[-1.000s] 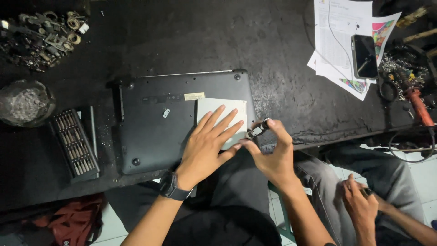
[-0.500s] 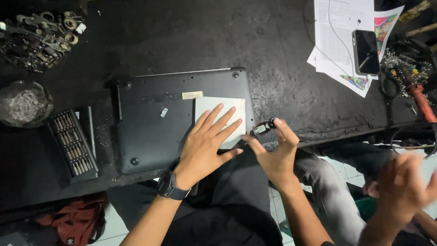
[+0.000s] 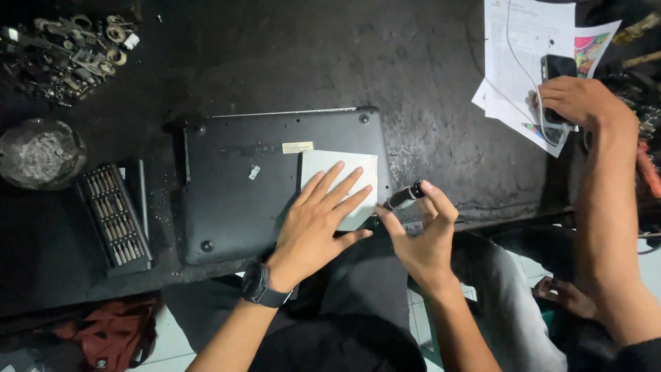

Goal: Removing a hard drive caddy from a laptop using a screwdriver and inspecting the part

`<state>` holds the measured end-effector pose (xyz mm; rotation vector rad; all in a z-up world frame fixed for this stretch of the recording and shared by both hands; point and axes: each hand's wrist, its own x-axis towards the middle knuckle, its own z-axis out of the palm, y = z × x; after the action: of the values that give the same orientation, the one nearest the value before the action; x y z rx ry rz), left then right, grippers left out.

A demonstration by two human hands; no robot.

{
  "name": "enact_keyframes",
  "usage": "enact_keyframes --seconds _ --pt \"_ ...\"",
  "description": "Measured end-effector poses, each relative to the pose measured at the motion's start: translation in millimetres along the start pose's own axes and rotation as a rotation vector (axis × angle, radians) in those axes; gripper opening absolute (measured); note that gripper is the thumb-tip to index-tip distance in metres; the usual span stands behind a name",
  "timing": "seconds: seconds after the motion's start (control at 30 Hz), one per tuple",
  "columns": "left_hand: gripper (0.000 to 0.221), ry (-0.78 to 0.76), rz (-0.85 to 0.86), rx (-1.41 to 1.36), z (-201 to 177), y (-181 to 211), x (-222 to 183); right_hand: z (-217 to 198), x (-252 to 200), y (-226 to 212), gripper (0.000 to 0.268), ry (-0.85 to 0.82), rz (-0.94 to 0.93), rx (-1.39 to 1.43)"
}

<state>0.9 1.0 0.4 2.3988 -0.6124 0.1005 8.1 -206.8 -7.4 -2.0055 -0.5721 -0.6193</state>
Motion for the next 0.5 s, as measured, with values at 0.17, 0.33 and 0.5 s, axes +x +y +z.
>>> enact_keyframes --seconds 0.17,0.33,0.5 --pt "0.07 0.006 0.004 -0.005 1 0 -1 -7 -17 13 0.086 0.006 -0.028 -0.085" --pt "0.068 0.012 0.008 0.003 1 0 -2 -2 4 -15 0.079 -0.06 0.011 0.016" --pt "0.067 0.027 0.015 0.005 0 -1 -1 2 15 -25 0.076 -0.079 0.001 0.045"
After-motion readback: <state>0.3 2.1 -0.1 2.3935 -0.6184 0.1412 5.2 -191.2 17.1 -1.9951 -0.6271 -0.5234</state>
